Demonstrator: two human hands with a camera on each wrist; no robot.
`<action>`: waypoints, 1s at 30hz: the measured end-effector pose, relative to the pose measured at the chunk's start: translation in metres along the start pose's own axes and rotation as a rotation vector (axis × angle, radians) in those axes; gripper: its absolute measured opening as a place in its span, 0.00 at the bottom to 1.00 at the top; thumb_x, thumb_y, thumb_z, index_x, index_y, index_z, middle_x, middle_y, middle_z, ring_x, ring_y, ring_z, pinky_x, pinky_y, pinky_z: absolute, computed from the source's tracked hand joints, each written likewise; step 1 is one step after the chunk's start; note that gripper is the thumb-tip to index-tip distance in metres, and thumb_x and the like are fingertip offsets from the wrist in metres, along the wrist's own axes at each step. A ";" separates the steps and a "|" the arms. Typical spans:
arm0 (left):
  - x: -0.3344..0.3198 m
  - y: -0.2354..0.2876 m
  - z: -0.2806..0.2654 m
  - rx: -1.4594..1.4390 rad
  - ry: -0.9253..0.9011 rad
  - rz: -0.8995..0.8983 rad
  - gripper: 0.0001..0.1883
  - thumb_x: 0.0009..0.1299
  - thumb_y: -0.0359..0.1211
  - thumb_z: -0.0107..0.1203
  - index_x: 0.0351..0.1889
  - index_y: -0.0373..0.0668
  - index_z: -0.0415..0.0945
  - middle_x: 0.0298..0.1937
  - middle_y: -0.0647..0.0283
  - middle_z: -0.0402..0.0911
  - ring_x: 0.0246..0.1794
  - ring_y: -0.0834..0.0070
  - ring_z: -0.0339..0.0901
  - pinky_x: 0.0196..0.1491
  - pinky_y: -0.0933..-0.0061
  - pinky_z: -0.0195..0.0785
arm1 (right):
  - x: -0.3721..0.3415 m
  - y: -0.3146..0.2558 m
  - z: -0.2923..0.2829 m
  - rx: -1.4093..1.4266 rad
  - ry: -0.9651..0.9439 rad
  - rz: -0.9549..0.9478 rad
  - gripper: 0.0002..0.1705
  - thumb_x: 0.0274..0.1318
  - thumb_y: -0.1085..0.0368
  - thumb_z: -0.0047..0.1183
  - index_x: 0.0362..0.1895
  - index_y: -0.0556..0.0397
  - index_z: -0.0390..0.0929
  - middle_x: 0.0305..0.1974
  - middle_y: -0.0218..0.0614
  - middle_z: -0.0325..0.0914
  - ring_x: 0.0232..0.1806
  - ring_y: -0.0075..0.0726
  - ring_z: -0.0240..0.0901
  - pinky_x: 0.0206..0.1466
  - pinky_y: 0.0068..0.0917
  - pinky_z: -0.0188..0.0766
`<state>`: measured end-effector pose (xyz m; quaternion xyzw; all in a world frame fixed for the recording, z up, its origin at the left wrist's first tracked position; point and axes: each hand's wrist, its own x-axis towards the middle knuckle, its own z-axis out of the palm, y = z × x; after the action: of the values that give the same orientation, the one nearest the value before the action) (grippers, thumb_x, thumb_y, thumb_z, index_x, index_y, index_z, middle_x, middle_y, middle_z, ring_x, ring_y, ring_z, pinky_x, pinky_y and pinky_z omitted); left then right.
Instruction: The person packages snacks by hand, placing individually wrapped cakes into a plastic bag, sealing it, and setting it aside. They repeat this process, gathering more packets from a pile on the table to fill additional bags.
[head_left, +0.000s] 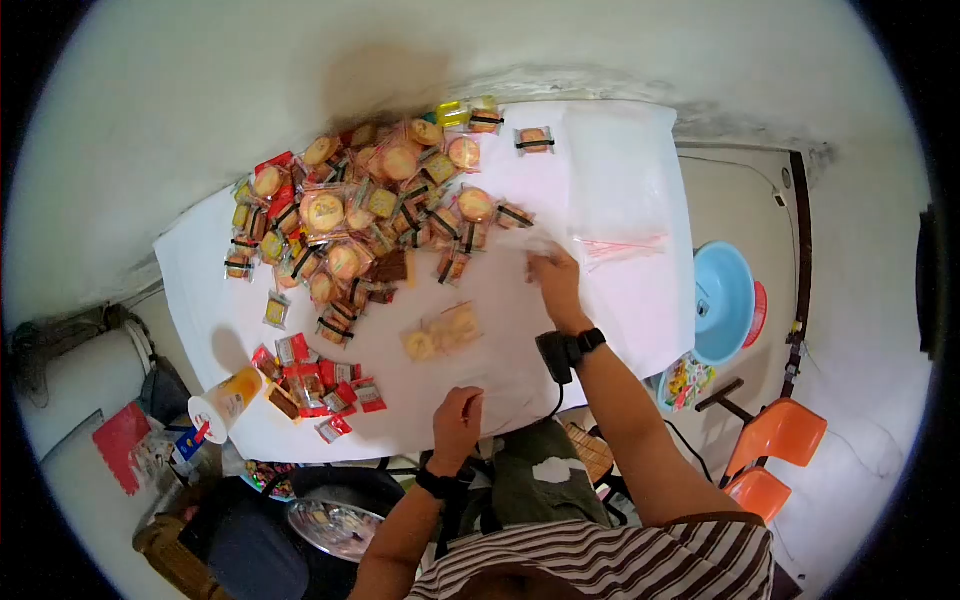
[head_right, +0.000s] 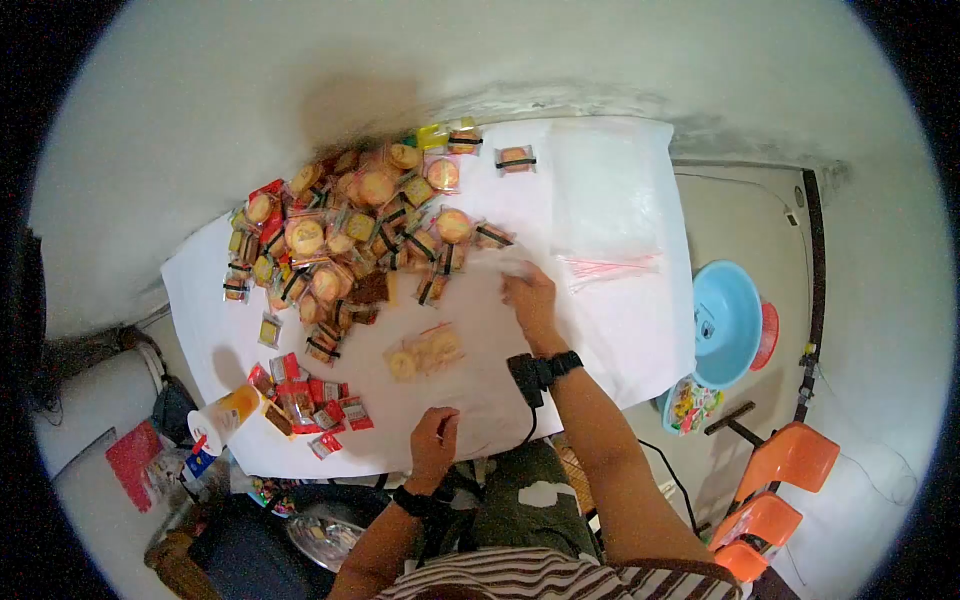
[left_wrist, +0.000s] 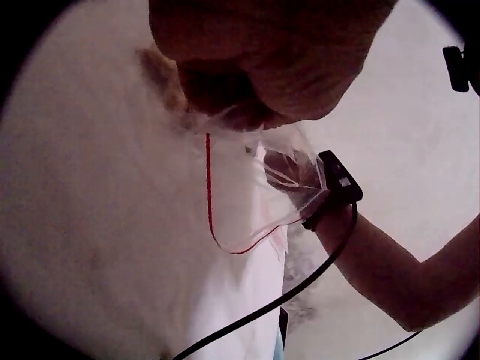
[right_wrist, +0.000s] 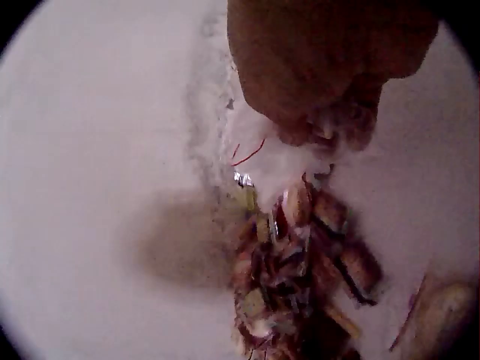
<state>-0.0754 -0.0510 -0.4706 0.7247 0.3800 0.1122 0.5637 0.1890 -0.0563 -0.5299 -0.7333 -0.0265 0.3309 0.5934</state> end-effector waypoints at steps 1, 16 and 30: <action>0.000 0.000 0.000 0.002 -0.009 0.004 0.06 0.67 0.29 0.52 0.39 0.37 0.73 0.27 0.61 0.72 0.22 0.75 0.67 0.26 0.75 0.63 | -0.003 0.001 -0.012 0.056 0.045 0.055 0.13 0.52 0.73 0.47 0.44 0.55 0.76 0.28 0.30 0.76 0.25 0.20 0.69 0.28 0.18 0.66; -0.005 -0.003 0.001 0.150 -0.277 0.080 0.04 0.64 0.30 0.53 0.34 0.39 0.74 0.29 0.58 0.74 0.28 0.62 0.73 0.29 0.67 0.67 | 0.054 -0.041 -0.055 -0.959 0.328 -0.742 0.45 0.42 0.68 0.58 0.65 0.60 0.51 0.63 0.60 0.50 0.63 0.63 0.47 0.65 0.50 0.47; -0.003 0.013 -0.087 0.619 -0.423 0.103 0.20 0.58 0.38 0.59 0.47 0.41 0.73 0.44 0.55 0.71 0.47 0.58 0.69 0.45 0.62 0.67 | 0.059 -0.074 -0.087 -0.231 0.122 -0.288 0.08 0.55 0.62 0.50 0.31 0.53 0.74 0.24 0.31 0.73 0.28 0.27 0.69 0.32 0.25 0.65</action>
<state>-0.1240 0.0096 -0.4286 0.8862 0.2341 -0.1319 0.3775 0.3061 -0.0828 -0.4844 -0.8039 -0.1327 0.1923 0.5470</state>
